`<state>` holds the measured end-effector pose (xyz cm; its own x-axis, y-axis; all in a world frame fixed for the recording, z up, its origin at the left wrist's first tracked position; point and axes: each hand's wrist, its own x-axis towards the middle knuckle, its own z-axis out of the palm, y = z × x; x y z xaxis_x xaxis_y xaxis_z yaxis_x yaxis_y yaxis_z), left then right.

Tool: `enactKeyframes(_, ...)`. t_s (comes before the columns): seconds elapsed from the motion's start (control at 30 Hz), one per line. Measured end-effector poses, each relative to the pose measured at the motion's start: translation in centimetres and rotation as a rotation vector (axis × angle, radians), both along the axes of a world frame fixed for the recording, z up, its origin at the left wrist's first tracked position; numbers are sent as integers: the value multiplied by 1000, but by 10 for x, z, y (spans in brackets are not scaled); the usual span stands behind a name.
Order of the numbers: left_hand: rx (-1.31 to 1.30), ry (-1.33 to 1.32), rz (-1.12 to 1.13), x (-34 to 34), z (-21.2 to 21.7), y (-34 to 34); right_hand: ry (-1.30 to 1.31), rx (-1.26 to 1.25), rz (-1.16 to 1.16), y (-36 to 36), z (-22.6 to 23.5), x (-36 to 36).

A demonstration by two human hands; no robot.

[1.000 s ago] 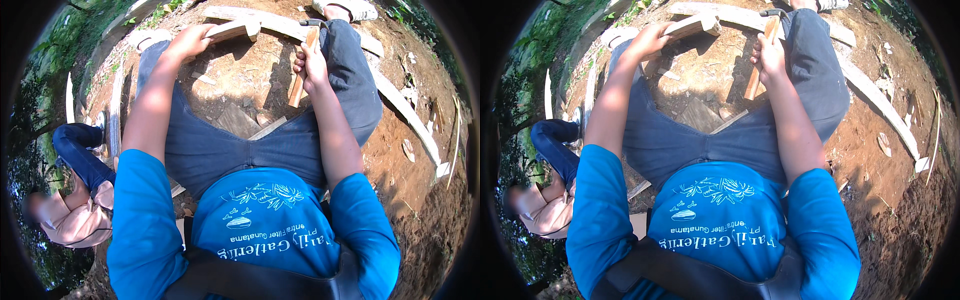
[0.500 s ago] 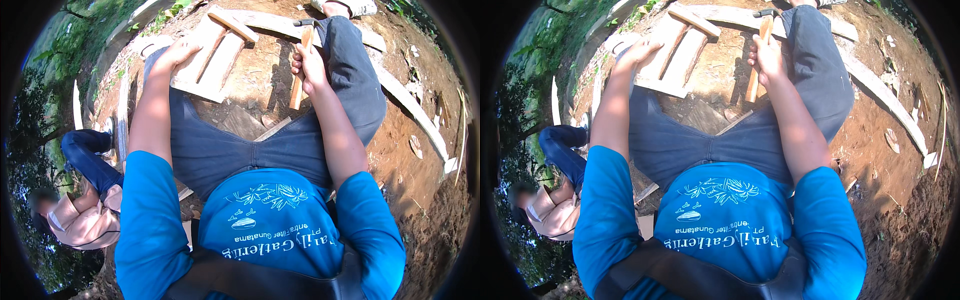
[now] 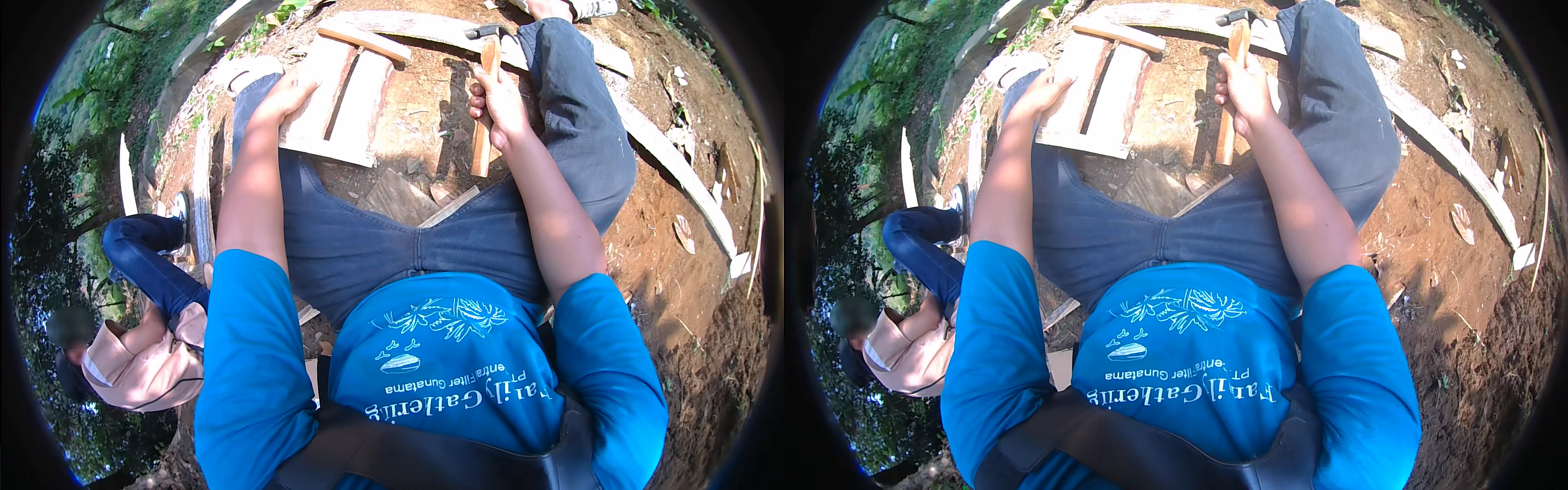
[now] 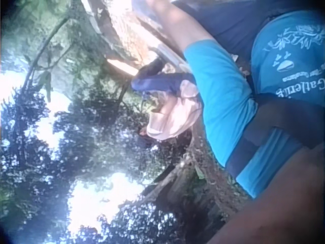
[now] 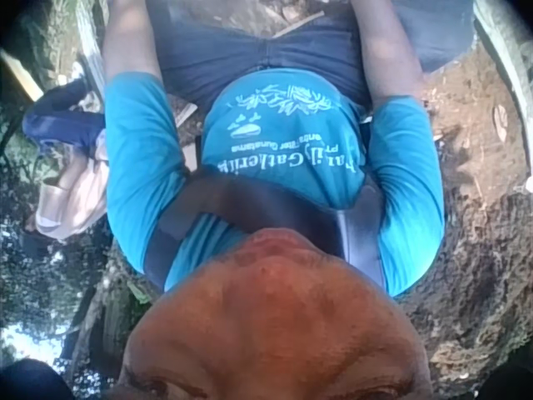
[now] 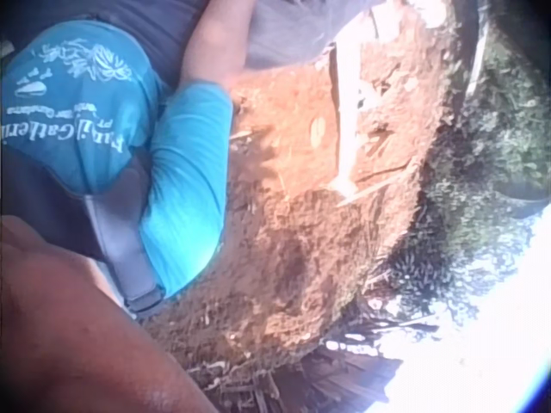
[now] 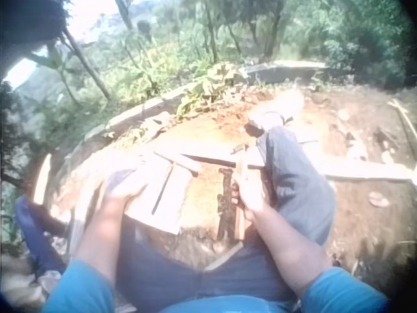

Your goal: The person sits on the ground and uses a hammer to drive nails into a piece of wood. They repeatedly position the nail and strike it with the hammer, working on a single wooden plank placed between their legs.

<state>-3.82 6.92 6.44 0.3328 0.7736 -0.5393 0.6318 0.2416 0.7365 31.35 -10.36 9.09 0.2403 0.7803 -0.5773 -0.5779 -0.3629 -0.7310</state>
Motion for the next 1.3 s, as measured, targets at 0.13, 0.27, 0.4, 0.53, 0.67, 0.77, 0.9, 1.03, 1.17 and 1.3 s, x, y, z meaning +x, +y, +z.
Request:
enactKeyframes(0.13,-25,-89,81,4,6,-5,21,-11,-9,2,0,0)
enactKeyframes(0.27,223,45,-49,25,37,-17,48,8,-27,3,2,6)
enactKeyframes(0.4,670,543,-238,80,77,-49,51,33,-107,4,-5,22)
enactKeyframes(0.53,866,725,-374,104,56,-92,72,65,-163,8,3,22)
enactKeyframes(0.67,959,806,-628,133,2,-132,59,71,-206,6,12,24)
enactKeyframes(0.77,912,824,-690,147,-37,-152,29,61,-206,3,8,26)
enactKeyframes(0.9,741,697,-505,119,-45,-160,24,106,-204,7,-7,4)
enactKeyframes(1.03,729,759,-493,122,-32,-167,-85,14,-233,-1,-18,10)
enactKeyframes(1.17,436,817,-416,112,-11,-170,-201,-47,-138,-17,-14,-1)
enactKeyframes(1.3,376,833,-409,104,-11,-167,-240,-83,35,-20,-6,-11)
